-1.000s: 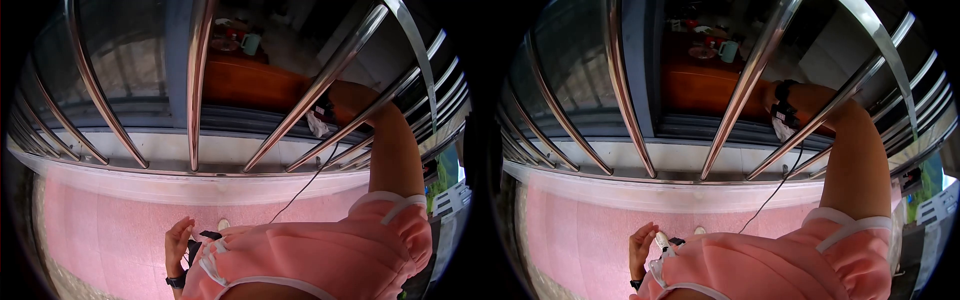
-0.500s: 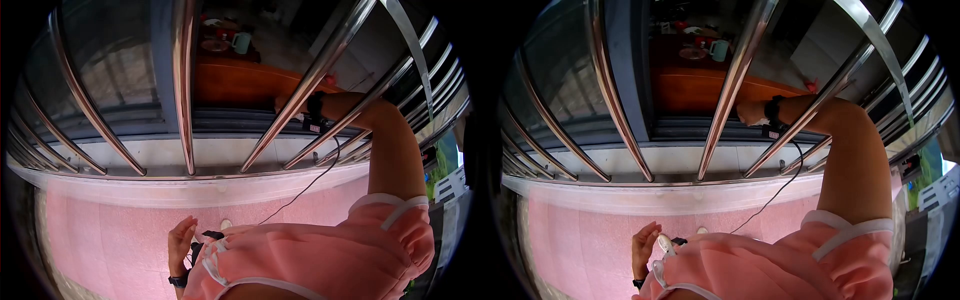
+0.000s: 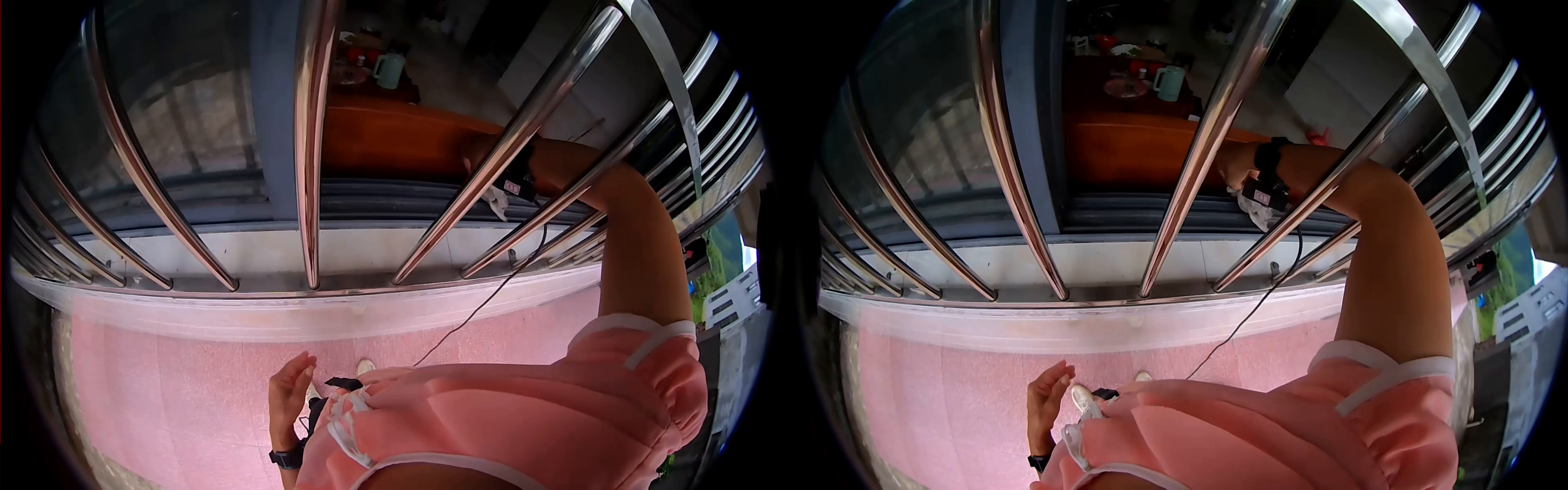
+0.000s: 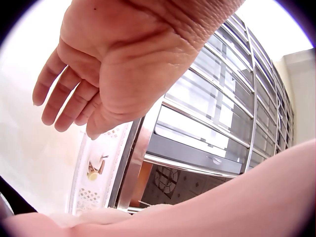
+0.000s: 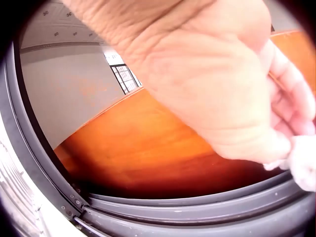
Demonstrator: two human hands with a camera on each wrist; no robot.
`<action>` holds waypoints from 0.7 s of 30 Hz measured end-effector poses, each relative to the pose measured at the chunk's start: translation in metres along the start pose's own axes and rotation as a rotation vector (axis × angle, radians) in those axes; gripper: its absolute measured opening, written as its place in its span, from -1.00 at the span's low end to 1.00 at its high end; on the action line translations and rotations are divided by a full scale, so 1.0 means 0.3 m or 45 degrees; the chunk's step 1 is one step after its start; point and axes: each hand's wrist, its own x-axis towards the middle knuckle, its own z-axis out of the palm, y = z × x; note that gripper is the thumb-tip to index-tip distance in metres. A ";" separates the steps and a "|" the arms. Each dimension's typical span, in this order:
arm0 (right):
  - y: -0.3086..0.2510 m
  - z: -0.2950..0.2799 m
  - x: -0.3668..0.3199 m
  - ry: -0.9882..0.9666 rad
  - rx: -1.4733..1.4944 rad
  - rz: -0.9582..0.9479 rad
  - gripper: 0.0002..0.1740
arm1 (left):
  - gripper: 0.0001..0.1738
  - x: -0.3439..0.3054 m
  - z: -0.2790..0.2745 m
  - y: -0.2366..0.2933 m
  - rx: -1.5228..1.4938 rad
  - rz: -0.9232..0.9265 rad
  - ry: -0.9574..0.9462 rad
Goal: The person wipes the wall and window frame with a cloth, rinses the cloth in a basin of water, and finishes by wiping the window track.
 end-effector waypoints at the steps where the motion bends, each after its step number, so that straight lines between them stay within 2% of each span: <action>1: -0.004 -0.009 -0.002 -0.020 0.054 0.034 -0.78 | -0.64 0.004 0.003 0.006 0.005 0.008 -0.010; 4: 0.119 0.139 0.162 -0.037 0.289 -0.539 -0.75 | -0.64 0.011 0.009 0.021 -0.020 0.017 -0.026; 5: 0.153 0.177 0.214 0.001 0.152 -0.499 -0.71 | -0.64 0.015 0.009 0.021 -0.016 0.020 -0.027; 7: 0.237 0.239 0.222 -0.133 -0.565 -0.498 -0.69 | -0.64 0.014 0.008 0.017 -0.013 0.015 -0.031; 9: 0.446 0.362 0.304 -0.031 -1.037 -0.595 -0.68 | -0.64 0.012 0.005 0.020 -0.023 0.007 -0.028; 12: 0.543 0.471 0.511 -0.528 -1.172 -0.241 -0.46 | -0.64 0.013 0.006 0.011 0.012 -0.004 -0.016; 14: 0.660 0.517 0.680 -0.528 -1.248 -0.507 -0.68 | -0.64 0.016 -0.005 0.005 0.028 -0.003 -0.011; 16: 0.519 0.330 0.406 -0.290 -0.712 -0.367 -0.71 | -0.64 0.022 -0.006 -0.002 -0.002 0.003 -0.012; 18: 0.398 0.271 0.395 -0.294 -0.669 -0.254 -0.72 | -0.64 0.028 -0.007 0.005 0.040 0.037 -0.036; 21: 0.143 0.076 0.253 -0.560 -0.259 -0.146 -0.68 | -0.65 0.034 -0.011 0.016 0.061 0.025 -0.048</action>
